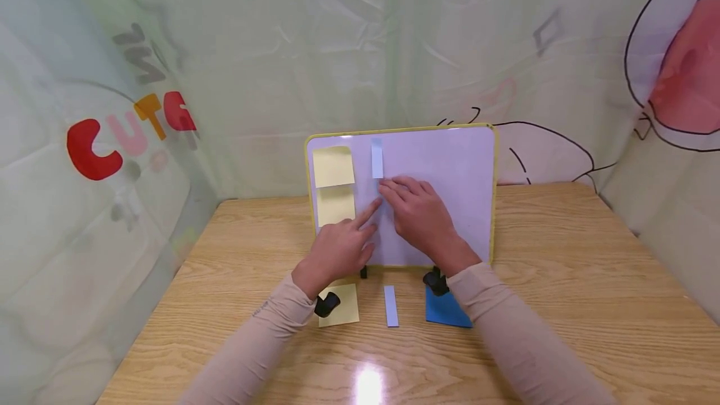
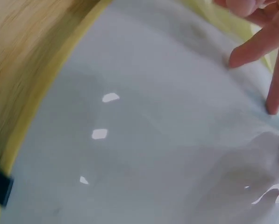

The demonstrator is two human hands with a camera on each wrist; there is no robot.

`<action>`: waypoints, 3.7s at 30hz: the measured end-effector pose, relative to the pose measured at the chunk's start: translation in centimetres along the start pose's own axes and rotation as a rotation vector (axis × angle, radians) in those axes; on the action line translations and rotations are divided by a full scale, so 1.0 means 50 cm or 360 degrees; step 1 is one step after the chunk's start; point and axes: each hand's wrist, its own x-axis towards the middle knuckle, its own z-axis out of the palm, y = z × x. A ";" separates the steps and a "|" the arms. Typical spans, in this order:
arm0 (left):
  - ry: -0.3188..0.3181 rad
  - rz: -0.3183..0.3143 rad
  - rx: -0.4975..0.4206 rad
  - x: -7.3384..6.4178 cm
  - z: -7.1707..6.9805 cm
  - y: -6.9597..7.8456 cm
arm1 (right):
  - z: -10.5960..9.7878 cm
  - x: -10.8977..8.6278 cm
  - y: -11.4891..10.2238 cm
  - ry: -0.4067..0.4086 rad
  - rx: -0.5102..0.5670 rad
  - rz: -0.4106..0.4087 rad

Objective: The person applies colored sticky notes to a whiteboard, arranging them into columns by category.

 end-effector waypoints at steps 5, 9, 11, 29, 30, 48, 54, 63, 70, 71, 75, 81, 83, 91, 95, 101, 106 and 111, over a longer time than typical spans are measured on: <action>-0.0044 0.0043 0.0047 -0.003 0.000 -0.004 | 0.001 -0.007 0.011 -0.0008 -0.0010 -0.0133; -0.0035 0.0071 0.0077 -0.007 0.004 -0.005 | 0.007 -0.004 0.016 -0.0059 -0.0020 -0.0256; -0.0023 0.0073 0.0085 -0.009 0.006 -0.005 | 0.011 -0.002 0.020 -0.0064 -0.0037 -0.0314; -0.0009 0.0074 0.0096 -0.007 0.005 -0.001 | -0.016 -0.008 0.026 -0.0103 -0.0174 -0.0275; -0.0017 0.0073 0.0101 -0.007 0.005 -0.001 | -0.013 -0.004 0.023 -0.0086 -0.0157 -0.0288; -0.0115 0.0048 0.0058 -0.001 0.001 -0.006 | -0.025 0.002 0.034 -0.0163 -0.0292 -0.0300; -0.0090 0.0072 0.0051 -0.005 0.002 -0.006 | -0.010 0.005 0.012 -0.0116 -0.0197 -0.0316; -0.0047 0.0048 0.0084 -0.012 -0.003 -0.003 | -0.002 0.001 -0.005 -0.0197 -0.0204 -0.0199; 0.0046 0.0080 0.0031 -0.017 0.003 -0.003 | -0.024 -0.016 -0.001 -0.0161 -0.0204 -0.0107; 0.0063 0.0087 0.0022 -0.018 0.006 -0.003 | -0.026 -0.017 -0.001 -0.0142 -0.0175 -0.0098; 0.0116 0.0103 -0.0059 -0.024 0.014 -0.005 | -0.027 -0.022 -0.005 -0.0066 -0.0049 -0.0068; 0.0167 0.0112 -0.0282 -0.039 0.021 0.003 | -0.032 -0.041 -0.015 -0.0023 0.0045 0.0011; 0.0143 0.0107 -0.0330 -0.047 0.022 0.006 | -0.031 -0.047 -0.019 -0.0016 0.0062 0.0036; -0.0015 0.0062 -0.0432 -0.078 0.021 0.022 | -0.033 -0.063 -0.032 -0.0034 0.0156 0.0114; -0.0088 0.0022 -0.0514 -0.093 0.026 0.032 | -0.033 -0.081 -0.047 -0.0039 0.0300 0.0248; -0.0213 -0.0065 -0.0730 -0.112 0.034 0.043 | -0.035 -0.109 -0.083 -0.0128 0.0650 0.0538; -0.0186 -0.0137 -0.0720 -0.125 0.046 0.048 | -0.042 -0.121 -0.105 -0.0221 0.0846 0.0662; -0.0190 -0.0198 -0.0703 -0.139 0.054 0.053 | -0.046 -0.128 -0.116 -0.0279 0.0929 0.0722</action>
